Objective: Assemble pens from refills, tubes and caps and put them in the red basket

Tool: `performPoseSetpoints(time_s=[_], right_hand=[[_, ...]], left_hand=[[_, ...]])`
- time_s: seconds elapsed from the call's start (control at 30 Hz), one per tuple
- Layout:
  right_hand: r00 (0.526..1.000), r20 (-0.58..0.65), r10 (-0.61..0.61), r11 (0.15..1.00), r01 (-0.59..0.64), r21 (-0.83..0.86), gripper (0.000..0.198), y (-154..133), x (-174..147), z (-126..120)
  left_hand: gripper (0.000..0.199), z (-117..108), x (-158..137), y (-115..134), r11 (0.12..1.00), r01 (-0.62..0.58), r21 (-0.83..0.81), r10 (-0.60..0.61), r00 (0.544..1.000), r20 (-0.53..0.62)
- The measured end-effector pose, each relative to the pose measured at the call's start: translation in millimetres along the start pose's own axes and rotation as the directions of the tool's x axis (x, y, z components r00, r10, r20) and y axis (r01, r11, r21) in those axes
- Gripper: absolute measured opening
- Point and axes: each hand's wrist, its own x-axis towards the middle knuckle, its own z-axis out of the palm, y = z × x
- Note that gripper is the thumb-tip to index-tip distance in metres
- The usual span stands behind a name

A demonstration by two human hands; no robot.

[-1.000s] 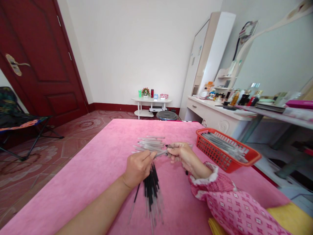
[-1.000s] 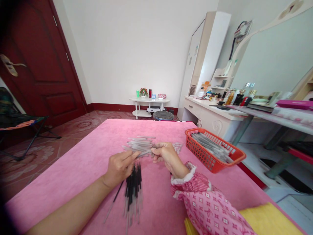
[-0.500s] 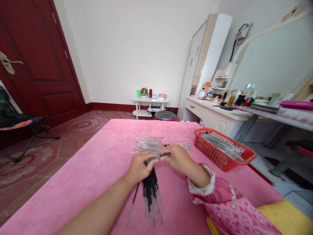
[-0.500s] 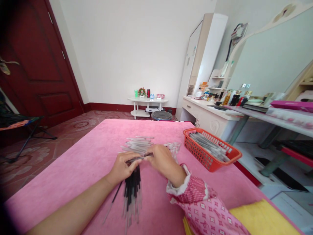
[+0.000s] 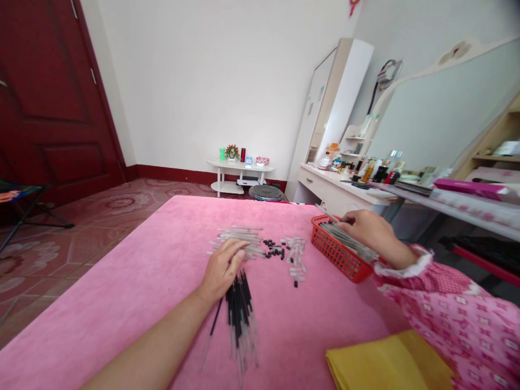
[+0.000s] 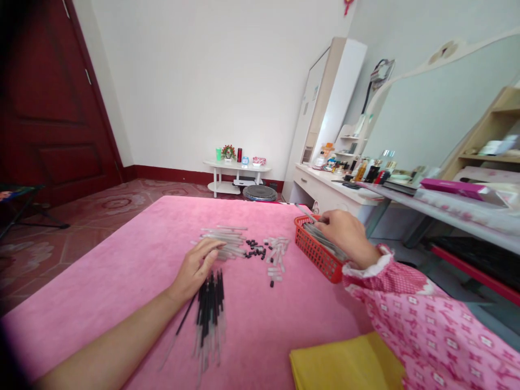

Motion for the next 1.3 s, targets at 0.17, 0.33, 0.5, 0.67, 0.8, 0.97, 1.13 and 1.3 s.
performPoseSetpoints(time_s=[0.17,0.33,0.5,0.67,0.8,0.97,1.13,1.3], right_hand=[[0.964,0.112,0.243,0.958,-0.220,-0.184,0.028,47.4,15.8,7.0],[0.986,0.055,0.160,0.969,-0.146,-0.202,0.028,36.4,16.4,16.5],[0.985,-0.059,-0.163,0.985,0.166,0.043,0.026,-26.1,16.1,25.6],[0.958,-0.045,-0.282,0.940,0.285,0.187,0.020,-103.0,16.8,53.0],[0.970,-0.028,-0.241,0.936,0.241,0.256,0.019,-150.9,13.6,76.0],[0.966,-0.022,-0.257,0.930,0.254,0.265,0.016,-183.9,5.0,97.0],[0.970,-0.014,-0.243,0.927,0.237,0.291,0.014,-197.0,-2.4,108.4],[0.967,0.023,-0.254,0.888,0.224,0.401,0.015,-194.6,-0.9,115.7]], left_hand=[[0.029,1.3,-1.0,-4.2,1.000,-0.011,-0.002,0.011,1.000,0.007],[0.029,3.0,-1.3,-4.1,1.000,-0.024,0.003,0.024,1.000,0.021],[0.025,6.5,-0.4,-1.9,0.998,-0.051,0.043,0.049,0.998,0.038],[0.023,14.9,4.5,32.0,0.997,-0.083,-0.010,0.083,0.995,0.059],[0.020,21.6,8.8,78.7,0.985,-0.042,-0.164,0.051,0.997,0.051],[0.021,25.5,11.3,104.6,0.964,0.044,-0.264,-0.038,0.999,0.028],[0.019,31.0,11.3,96.3,0.957,0.166,-0.236,-0.163,0.986,0.033],[0.005,30.5,9.2,102.2,0.955,0.151,-0.254,-0.149,0.988,0.027]])
